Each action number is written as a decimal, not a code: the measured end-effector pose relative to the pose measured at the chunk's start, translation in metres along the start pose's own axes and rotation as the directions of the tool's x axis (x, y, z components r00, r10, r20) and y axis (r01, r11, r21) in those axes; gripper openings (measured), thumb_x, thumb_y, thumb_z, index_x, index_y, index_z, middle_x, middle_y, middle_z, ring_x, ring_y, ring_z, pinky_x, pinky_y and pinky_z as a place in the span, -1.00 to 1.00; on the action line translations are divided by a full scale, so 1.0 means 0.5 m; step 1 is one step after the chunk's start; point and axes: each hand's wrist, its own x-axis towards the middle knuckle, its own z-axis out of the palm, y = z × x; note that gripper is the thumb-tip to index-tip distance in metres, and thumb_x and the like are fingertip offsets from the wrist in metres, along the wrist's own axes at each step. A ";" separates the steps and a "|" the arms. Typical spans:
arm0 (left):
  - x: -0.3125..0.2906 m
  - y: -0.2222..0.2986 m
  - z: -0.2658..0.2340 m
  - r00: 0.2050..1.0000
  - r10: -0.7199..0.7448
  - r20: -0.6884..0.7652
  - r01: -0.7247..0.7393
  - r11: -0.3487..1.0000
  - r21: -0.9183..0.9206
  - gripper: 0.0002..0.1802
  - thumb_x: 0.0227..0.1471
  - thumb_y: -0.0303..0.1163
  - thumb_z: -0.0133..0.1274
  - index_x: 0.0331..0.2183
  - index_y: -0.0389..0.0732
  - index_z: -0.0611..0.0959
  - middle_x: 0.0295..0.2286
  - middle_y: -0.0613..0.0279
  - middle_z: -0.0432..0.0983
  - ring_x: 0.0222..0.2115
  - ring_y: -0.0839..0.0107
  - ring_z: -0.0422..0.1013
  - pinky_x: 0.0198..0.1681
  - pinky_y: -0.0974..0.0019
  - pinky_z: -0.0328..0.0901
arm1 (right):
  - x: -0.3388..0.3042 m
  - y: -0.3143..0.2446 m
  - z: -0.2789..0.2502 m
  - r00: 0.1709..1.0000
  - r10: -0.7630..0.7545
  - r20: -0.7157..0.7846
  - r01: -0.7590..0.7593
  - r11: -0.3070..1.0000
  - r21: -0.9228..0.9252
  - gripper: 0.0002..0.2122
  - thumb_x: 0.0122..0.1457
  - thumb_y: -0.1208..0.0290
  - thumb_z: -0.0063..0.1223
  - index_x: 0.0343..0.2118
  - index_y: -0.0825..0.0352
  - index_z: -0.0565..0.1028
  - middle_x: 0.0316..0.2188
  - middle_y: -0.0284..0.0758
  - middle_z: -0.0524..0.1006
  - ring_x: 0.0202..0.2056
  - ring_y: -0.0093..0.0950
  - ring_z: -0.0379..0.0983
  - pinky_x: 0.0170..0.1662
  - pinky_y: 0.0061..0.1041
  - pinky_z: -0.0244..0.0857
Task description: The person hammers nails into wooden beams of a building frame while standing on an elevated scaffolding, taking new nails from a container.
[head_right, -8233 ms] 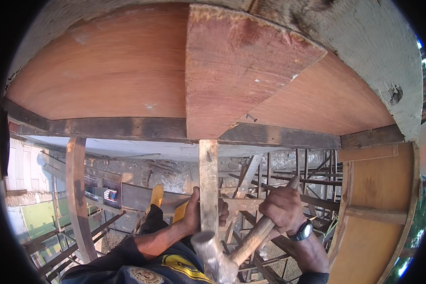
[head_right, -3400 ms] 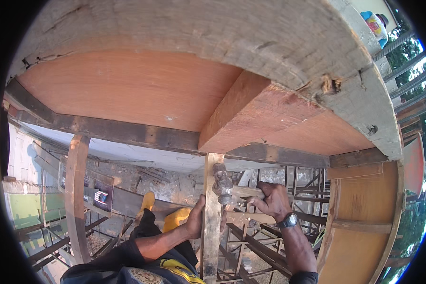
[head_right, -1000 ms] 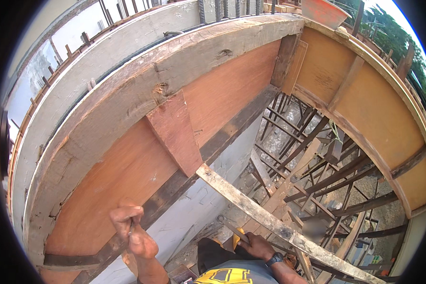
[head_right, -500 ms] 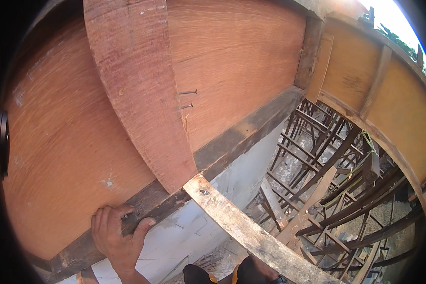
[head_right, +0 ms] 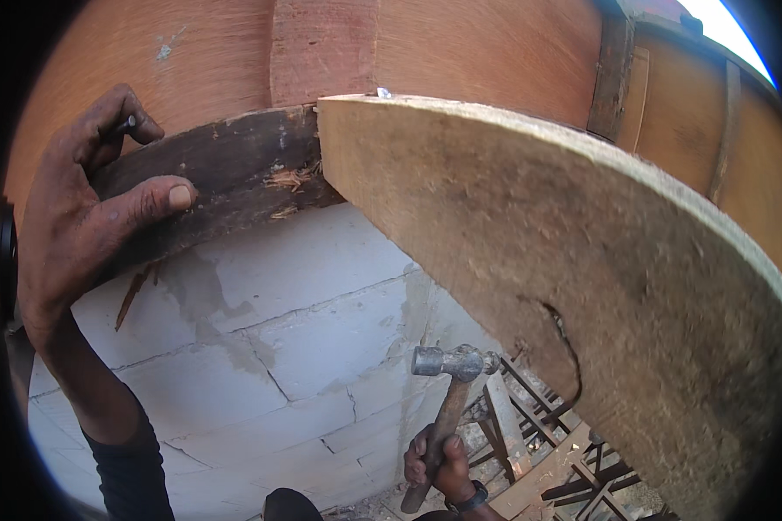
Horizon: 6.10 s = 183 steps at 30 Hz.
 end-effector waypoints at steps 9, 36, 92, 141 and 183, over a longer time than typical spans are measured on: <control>0.003 -0.034 0.007 0.971 0.182 -0.153 -0.141 0.959 0.244 -0.43 -0.13 0.09 0.31 -0.35 -0.22 0.54 -0.51 0.27 0.45 -0.40 0.46 0.38 -0.26 0.39 0.26 | 0.003 0.078 -0.038 0.777 0.005 0.630 -0.430 0.736 0.524 -0.37 0.19 -0.38 -0.31 -0.41 0.27 0.26 -0.70 -0.40 0.22 -0.75 -0.56 0.15 -0.68 -0.48 0.14; 0.018 -0.041 0.021 0.606 0.649 -0.460 -0.478 0.760 0.441 -0.72 0.31 -0.27 -0.11 -0.19 -0.23 0.63 -0.35 0.28 0.46 -0.20 0.53 0.32 -0.06 0.43 0.21 | -0.054 0.111 0.010 0.967 -0.179 -0.181 0.105 0.930 -0.353 -0.76 0.28 0.24 0.06 -0.34 0.33 0.38 -0.67 -0.43 0.38 -0.71 -0.63 0.28 -0.65 -0.60 0.20; -0.643 0.116 0.502 0.820 -0.254 0.513 0.503 -0.108 -0.857 -0.80 0.11 -0.51 0.15 -0.26 -0.31 0.45 -0.38 -0.08 0.58 -0.30 0.12 0.58 -0.18 0.08 0.54 | -0.128 0.088 0.010 0.877 -0.460 -0.141 0.433 0.882 -0.185 -0.66 0.09 0.77 0.11 -0.18 0.33 0.23 -0.26 -0.11 0.52 -0.55 -0.82 0.34 -0.54 -0.75 0.22; -0.813 0.135 0.539 0.667 -0.227 0.709 0.650 0.643 -0.406 -0.62 0.30 -0.17 -0.20 -0.17 -0.32 0.49 -0.35 0.27 0.31 -0.43 0.51 0.15 -0.35 0.43 0.12 | -0.156 0.104 -0.074 0.988 -0.151 -0.031 0.082 0.688 -0.721 -0.67 0.03 0.46 0.04 -0.17 0.43 0.23 -0.59 -0.11 0.40 -0.49 -0.08 0.41 -0.41 -0.21 0.22; -1.069 0.117 0.694 -0.105 0.182 0.978 0.512 0.853 -0.104 -0.73 0.20 -0.27 -0.09 -0.31 -0.28 0.56 -0.65 0.10 0.47 -0.59 0.21 0.44 -0.42 0.18 0.31 | -0.706 0.497 -0.442 0.478 -0.213 -0.852 -0.800 0.295 -0.522 -0.69 0.00 0.32 0.15 -0.21 0.36 0.47 -0.46 -0.10 0.53 -0.38 -0.07 0.50 -0.30 -0.19 0.36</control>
